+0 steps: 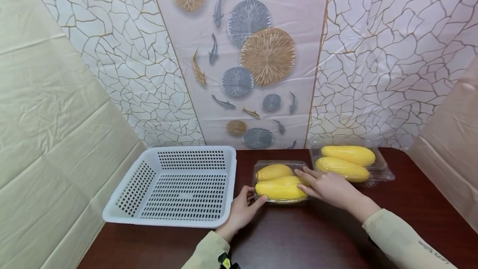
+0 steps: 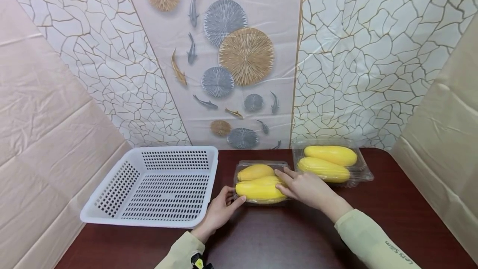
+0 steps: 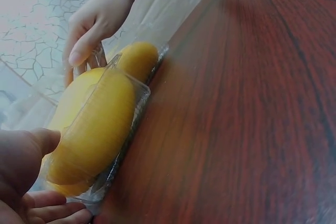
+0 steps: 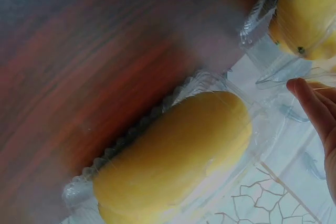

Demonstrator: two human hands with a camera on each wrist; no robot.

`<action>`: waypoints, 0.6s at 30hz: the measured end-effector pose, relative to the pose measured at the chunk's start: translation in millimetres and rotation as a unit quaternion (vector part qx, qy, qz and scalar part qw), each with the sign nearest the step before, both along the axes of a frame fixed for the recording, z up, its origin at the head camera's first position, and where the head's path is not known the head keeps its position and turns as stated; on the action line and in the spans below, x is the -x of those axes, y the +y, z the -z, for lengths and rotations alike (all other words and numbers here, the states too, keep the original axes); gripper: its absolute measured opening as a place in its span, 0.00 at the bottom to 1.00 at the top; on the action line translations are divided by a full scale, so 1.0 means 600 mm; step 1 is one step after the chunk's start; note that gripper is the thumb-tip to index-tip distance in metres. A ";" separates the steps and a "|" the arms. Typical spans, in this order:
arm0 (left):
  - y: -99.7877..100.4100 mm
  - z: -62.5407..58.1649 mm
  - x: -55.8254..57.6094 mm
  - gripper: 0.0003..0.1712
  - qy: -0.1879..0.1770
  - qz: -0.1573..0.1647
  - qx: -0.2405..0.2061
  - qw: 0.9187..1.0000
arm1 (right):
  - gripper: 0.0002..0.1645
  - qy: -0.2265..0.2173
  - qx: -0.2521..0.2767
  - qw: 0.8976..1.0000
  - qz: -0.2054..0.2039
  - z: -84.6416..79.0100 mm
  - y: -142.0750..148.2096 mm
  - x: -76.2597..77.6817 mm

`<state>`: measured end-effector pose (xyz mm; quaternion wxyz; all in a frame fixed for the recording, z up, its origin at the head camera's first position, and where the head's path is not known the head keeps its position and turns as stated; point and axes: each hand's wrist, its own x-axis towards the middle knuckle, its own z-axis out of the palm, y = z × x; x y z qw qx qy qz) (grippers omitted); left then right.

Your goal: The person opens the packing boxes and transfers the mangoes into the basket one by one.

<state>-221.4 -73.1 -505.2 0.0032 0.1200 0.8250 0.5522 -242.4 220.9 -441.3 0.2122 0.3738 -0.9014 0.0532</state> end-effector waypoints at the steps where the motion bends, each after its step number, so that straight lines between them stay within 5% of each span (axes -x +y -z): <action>1: 0.000 0.000 -0.001 0.26 0.002 -0.001 -0.001 1.000 | 0.31 -0.007 0.006 1.000 0.000 0.001 0.002 -0.002; 12: -0.002 -0.001 -0.007 0.25 0.000 0.005 -0.006 1.000 | 0.35 -0.047 0.061 0.996 -0.033 0.010 0.028 -0.018; 18: -0.007 -0.001 -0.010 0.25 -0.010 0.009 -0.013 1.000 | 0.31 -0.076 0.075 0.994 -0.013 -0.005 0.030 -0.022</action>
